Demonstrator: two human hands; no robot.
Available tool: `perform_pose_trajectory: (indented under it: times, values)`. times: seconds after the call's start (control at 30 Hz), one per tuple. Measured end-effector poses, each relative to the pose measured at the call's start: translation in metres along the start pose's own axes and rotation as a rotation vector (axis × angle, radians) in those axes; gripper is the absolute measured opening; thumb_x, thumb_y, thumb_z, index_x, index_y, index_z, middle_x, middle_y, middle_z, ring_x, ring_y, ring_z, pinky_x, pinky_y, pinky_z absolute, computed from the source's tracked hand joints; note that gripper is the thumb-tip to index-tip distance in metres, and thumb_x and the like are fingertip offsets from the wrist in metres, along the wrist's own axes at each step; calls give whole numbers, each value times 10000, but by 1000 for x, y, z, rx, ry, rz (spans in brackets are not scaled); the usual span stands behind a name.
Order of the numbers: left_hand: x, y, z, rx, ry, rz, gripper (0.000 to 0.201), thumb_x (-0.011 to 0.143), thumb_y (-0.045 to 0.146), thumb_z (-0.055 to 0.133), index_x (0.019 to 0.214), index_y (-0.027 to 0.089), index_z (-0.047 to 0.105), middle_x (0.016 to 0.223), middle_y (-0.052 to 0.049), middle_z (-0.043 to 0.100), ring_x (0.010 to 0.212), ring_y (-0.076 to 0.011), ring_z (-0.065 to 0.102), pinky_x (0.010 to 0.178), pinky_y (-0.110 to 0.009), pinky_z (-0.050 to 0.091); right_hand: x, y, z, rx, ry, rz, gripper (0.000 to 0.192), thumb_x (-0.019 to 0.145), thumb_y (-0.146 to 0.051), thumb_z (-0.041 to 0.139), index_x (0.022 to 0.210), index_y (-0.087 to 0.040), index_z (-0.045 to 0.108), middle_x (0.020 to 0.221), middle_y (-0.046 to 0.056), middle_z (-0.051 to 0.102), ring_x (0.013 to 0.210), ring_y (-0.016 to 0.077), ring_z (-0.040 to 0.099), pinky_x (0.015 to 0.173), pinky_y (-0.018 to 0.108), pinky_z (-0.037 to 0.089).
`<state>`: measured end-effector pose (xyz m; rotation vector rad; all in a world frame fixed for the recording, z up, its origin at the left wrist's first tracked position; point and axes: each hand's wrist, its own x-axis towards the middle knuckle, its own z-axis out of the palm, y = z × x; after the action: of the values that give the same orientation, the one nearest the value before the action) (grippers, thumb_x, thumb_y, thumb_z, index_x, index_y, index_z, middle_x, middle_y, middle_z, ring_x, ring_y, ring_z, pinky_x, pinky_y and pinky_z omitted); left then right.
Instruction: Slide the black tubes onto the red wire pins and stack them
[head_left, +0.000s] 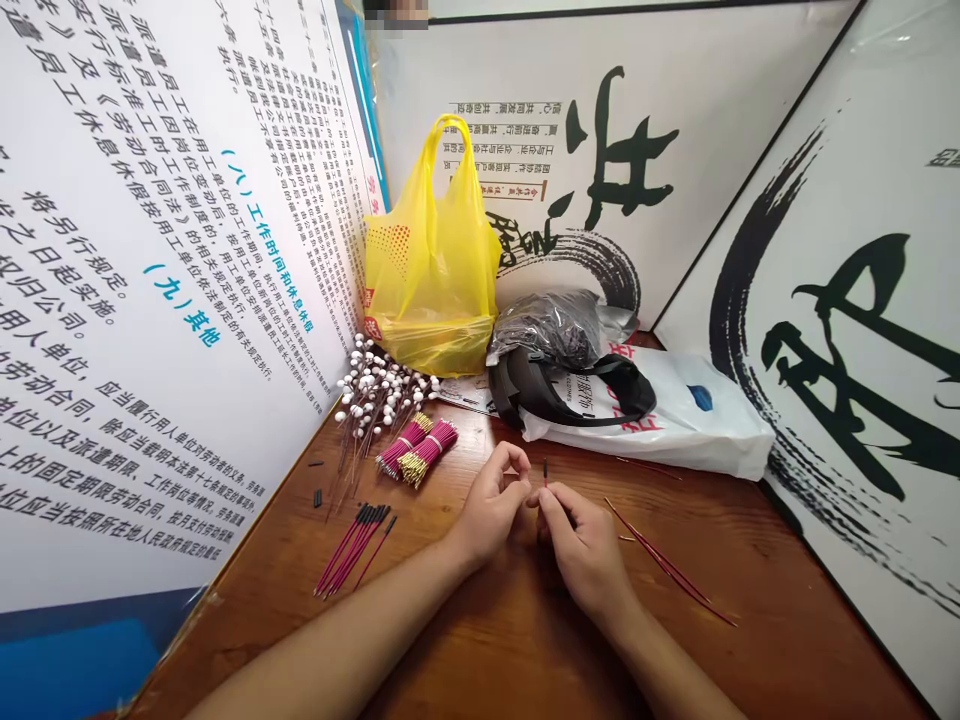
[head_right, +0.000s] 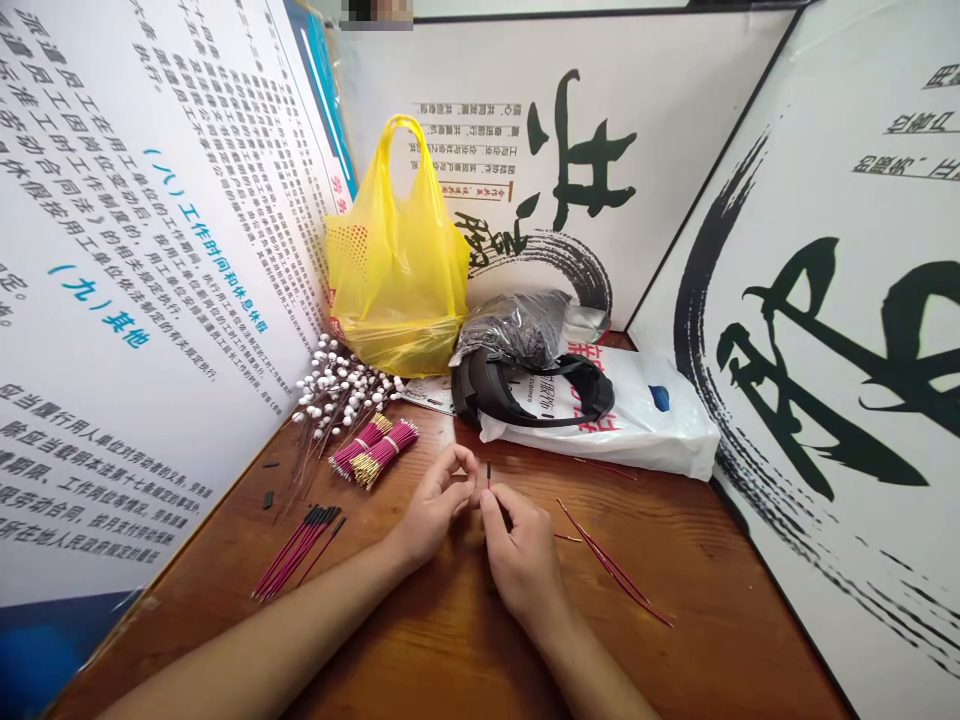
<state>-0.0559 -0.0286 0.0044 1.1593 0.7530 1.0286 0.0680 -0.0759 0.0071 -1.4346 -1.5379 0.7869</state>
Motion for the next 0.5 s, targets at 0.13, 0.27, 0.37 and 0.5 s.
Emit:
perform_pose_trajectory:
  times: [0.13,0.27,0.37,0.5]
  values:
    - [-1,2,2,53,-20,13,118,777,243,514,846,188,436,702,40,416,632,-91,426,617,-226,367,-1,0,1,38,22,0,377,964,-398,407,686,-179,536,622,-13,509,576,130,446,545,223,342]
    - [-2,2,2,28,-28,-1,131,795,272,504,870,189,435,705,39,433,604,-86,432,588,-222,371,-1,3,3,37,2,21,381,958,-406,415,691,-171,552,584,-29,444,549,122,399,525,226,316]
    - [-1,0,2,14,-23,-1,161,811,300,524,889,189,437,760,33,444,584,-70,428,550,-209,362,-1,3,3,34,-3,19,386,952,-408,423,662,-176,524,577,-33,430,546,118,393,530,226,309]
    - [-1,-3,1,-59,14,26,252,825,339,561,997,208,431,878,13,472,586,-61,433,518,-195,363,-2,3,3,-5,-33,1,389,952,-396,421,634,-182,490,575,-29,440,553,121,407,543,229,309]
